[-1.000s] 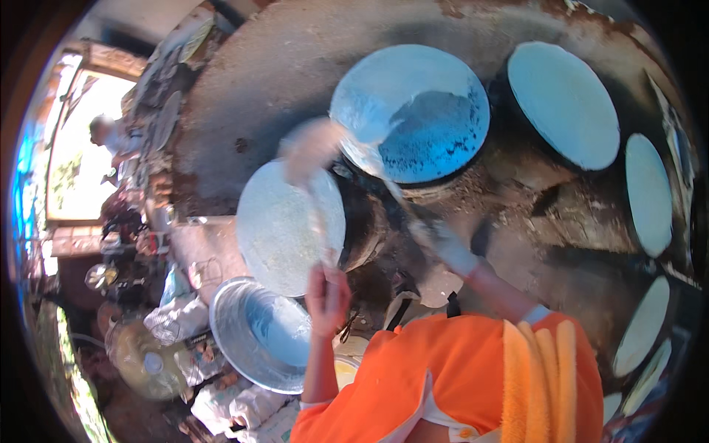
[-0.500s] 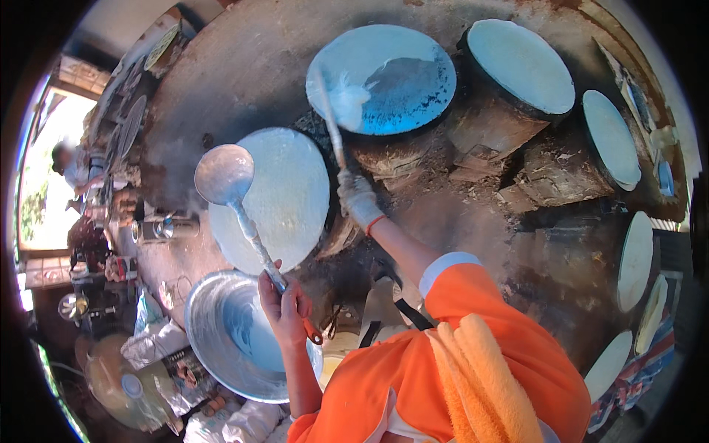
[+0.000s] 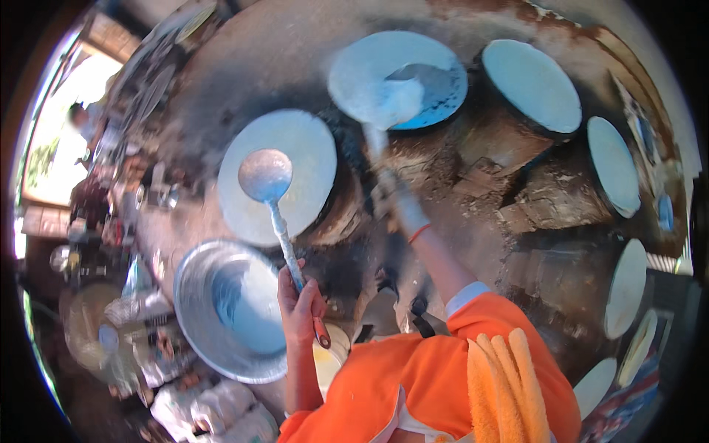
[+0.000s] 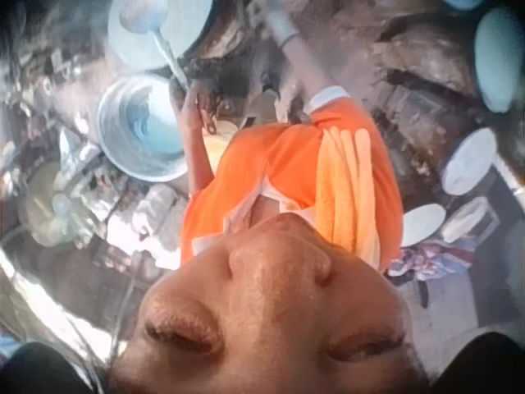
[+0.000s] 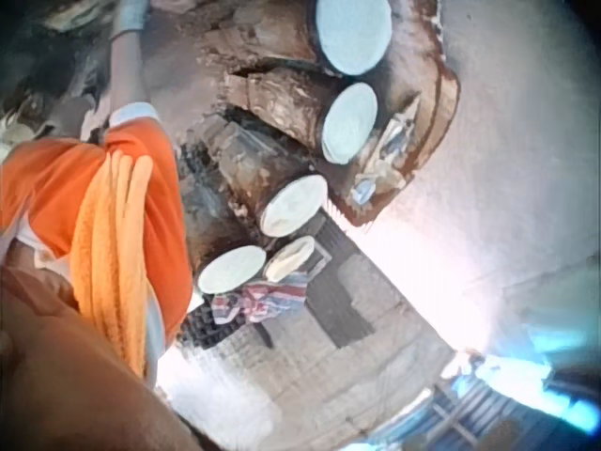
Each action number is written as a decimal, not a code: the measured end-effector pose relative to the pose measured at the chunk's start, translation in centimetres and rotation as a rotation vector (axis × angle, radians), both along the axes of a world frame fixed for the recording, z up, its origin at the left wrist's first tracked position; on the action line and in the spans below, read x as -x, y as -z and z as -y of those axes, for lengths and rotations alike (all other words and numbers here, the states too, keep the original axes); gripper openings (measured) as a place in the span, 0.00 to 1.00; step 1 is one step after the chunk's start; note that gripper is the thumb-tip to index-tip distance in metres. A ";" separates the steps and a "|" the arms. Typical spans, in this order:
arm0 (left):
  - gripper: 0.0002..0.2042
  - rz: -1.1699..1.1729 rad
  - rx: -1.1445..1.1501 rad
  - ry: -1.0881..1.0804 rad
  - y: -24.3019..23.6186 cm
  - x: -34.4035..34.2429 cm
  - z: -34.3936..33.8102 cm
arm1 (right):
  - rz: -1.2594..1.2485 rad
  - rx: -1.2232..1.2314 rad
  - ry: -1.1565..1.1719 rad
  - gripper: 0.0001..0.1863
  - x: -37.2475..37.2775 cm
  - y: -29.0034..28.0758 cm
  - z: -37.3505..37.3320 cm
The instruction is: The person scoops white batter from a large metal bowl and pours it onto several hot, round griddles. Using a long wooden stick, they spread the batter into thin, circular crepes. The person flips the crepes to cook both sides and stacks the finished ones on a nearby surface.
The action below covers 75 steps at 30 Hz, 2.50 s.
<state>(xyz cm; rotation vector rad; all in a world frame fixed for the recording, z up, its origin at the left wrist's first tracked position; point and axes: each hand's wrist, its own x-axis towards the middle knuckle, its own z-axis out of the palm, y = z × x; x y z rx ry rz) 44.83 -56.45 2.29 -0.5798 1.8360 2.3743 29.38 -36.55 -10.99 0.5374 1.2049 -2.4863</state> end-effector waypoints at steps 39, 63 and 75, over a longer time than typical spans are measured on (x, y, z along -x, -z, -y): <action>0.14 0.045 -0.184 0.153 0.4 14.0 -15.1 | -0.248 -0.992 -0.280 0.18 2.8 5.1 -28.6; 0.16 0.175 -0.286 0.299 1.2 20.4 -19.9 | -0.570 -1.901 -0.396 0.17 22.4 -1.0 -25.0; 0.13 0.112 -0.479 0.383 -0.2 21.8 -11.9 | -0.241 -1.678 -0.117 0.15 9.1 2.7 -21.5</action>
